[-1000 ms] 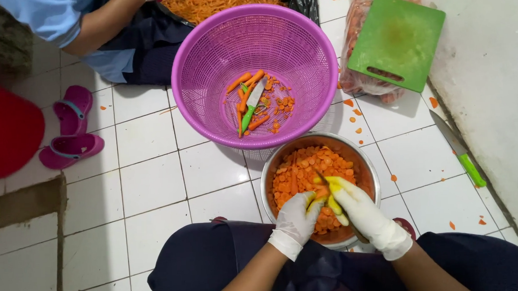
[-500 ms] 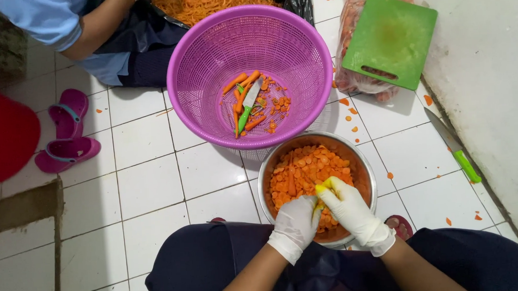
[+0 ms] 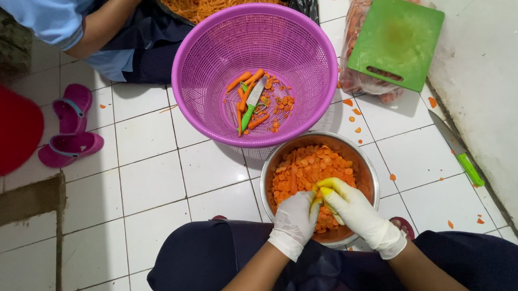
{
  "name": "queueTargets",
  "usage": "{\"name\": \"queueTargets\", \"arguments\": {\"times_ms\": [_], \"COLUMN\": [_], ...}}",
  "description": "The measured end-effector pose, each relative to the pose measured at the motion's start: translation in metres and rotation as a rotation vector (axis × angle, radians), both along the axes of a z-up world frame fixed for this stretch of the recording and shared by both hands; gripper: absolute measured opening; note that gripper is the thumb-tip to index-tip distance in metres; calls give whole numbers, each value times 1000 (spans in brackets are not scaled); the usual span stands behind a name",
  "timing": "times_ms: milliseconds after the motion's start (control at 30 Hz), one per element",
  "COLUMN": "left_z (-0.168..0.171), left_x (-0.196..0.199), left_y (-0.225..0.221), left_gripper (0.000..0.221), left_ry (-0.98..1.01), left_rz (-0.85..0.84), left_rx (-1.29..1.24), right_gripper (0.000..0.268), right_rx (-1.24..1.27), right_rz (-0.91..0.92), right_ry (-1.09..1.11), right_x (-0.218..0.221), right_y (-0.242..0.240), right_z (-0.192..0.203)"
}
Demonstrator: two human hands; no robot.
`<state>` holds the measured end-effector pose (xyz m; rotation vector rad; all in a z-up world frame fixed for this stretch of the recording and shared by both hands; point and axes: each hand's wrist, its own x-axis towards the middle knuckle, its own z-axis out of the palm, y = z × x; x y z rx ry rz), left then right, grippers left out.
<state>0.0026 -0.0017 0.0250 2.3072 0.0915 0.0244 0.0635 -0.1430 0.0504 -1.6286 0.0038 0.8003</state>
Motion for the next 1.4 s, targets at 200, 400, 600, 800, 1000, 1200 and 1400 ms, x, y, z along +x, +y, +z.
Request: {"name": "queueTargets", "arguments": {"times_ms": [200,400,600,800,1000,1200,1400], "left_z": [0,-1,2,9,-24,-13,60], "left_x": [1,3,0,-3,2,27,106], "left_y": [-5,1,-3,-5,4,50,94], "left_gripper": [22,22,25,27,29,31,73], "left_ry": [11,34,75,261,407,257,-188], "left_rz": [-103,-5,-65,33,173,316,229], "left_rx": [81,37,33,-199,-395,-323,150], "right_gripper": [28,30,24,25,47,51,38], "right_rx": [70,247,-39,-286,-344,-575,-564], "right_rz": [-117,-45,-12,-31,82,105,-26], "right_ry": [60,129,8,-33,-26,-171,-113], "right_x": [2,2,-1,-10,-12,15,27], "right_y": [-5,-11,-3,11,10,-7,-20], "right_z": [-17,-4,-10,14,24,51,53]}}
